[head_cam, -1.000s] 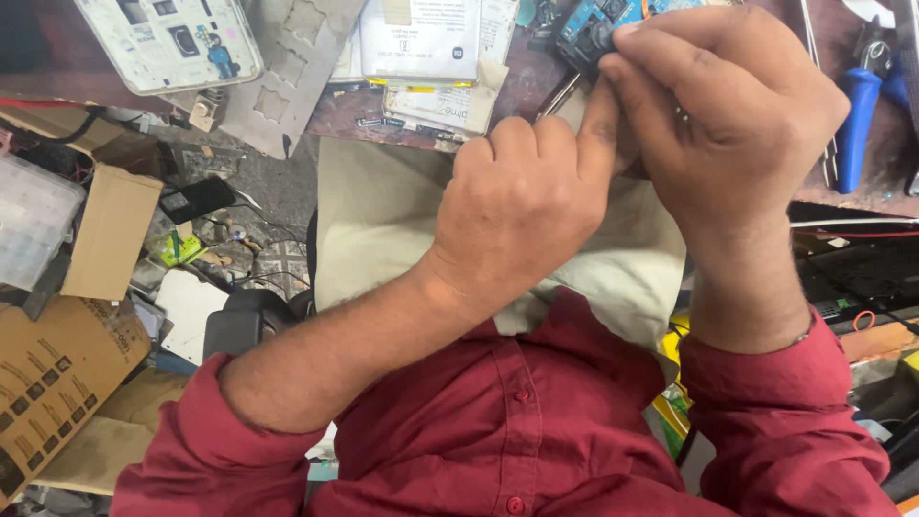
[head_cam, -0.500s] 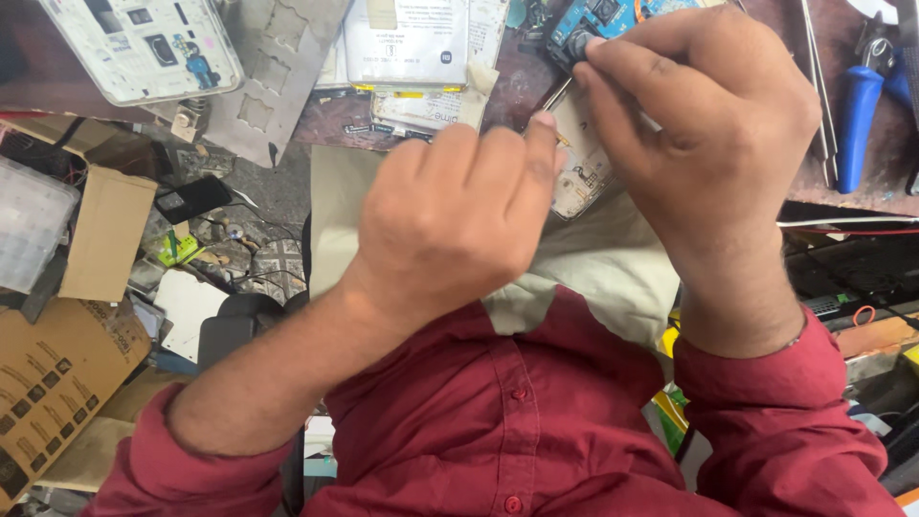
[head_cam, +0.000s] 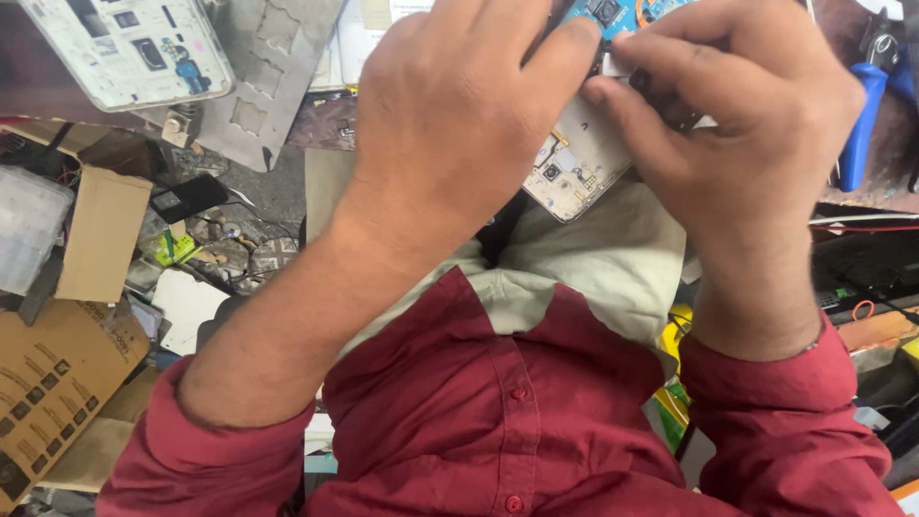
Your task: The person disassembles a small yellow device, then uses tweezers to handle a small cylindrical component. They pick up a disassembled phone motherboard and use pliers to remove a metal bracket from the board, then insert the cylindrical component into the board.
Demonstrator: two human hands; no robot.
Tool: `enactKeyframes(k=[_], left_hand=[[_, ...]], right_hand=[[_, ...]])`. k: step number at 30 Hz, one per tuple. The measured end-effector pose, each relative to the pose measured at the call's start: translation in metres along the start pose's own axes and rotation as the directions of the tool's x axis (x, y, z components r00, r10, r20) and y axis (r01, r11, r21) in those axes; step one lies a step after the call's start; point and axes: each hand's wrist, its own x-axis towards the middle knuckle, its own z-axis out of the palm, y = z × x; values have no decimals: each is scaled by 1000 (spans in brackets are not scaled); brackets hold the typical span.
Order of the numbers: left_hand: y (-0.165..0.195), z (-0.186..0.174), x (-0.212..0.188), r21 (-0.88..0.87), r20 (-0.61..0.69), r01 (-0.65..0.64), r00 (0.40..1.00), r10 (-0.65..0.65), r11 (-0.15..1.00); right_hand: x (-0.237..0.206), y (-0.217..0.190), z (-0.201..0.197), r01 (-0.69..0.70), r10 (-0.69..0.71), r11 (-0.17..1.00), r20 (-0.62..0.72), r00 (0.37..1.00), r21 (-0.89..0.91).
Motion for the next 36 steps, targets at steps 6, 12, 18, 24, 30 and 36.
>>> enactKeyframes(k=[6, 12, 18, 24, 30, 36], left_hand=[[-4, -2, 10, -98, 71, 42, 997, -35, 994], [-5, -2, 21, -135, 101, 61, 994, -47, 989], [-5, -1, 24, -127, 139, 45, 990, -27, 991], [-6, 3, 24, -208, 203, 99, 978, -56, 973], [-3, 4, 24, -208, 212, 130, 974, -85, 969], [-1, 6, 24, -190, 185, 135, 978, -99, 973]], right_hand=[[1, 6, -1, -76, 71, 991, 49, 996, 110], [4, 16, 5, -48, 47, 994, 13, 999, 95], [-1, 26, 4, -38, 36, 990, 15, 999, 135], [-2, 32, 7, -5, 7, 992, -16, 1000, 125], [-4, 36, 6, -18, 21, 990, -21, 1000, 143], [-6, 37, 9, -9, 14, 993, -41, 999, 114]])
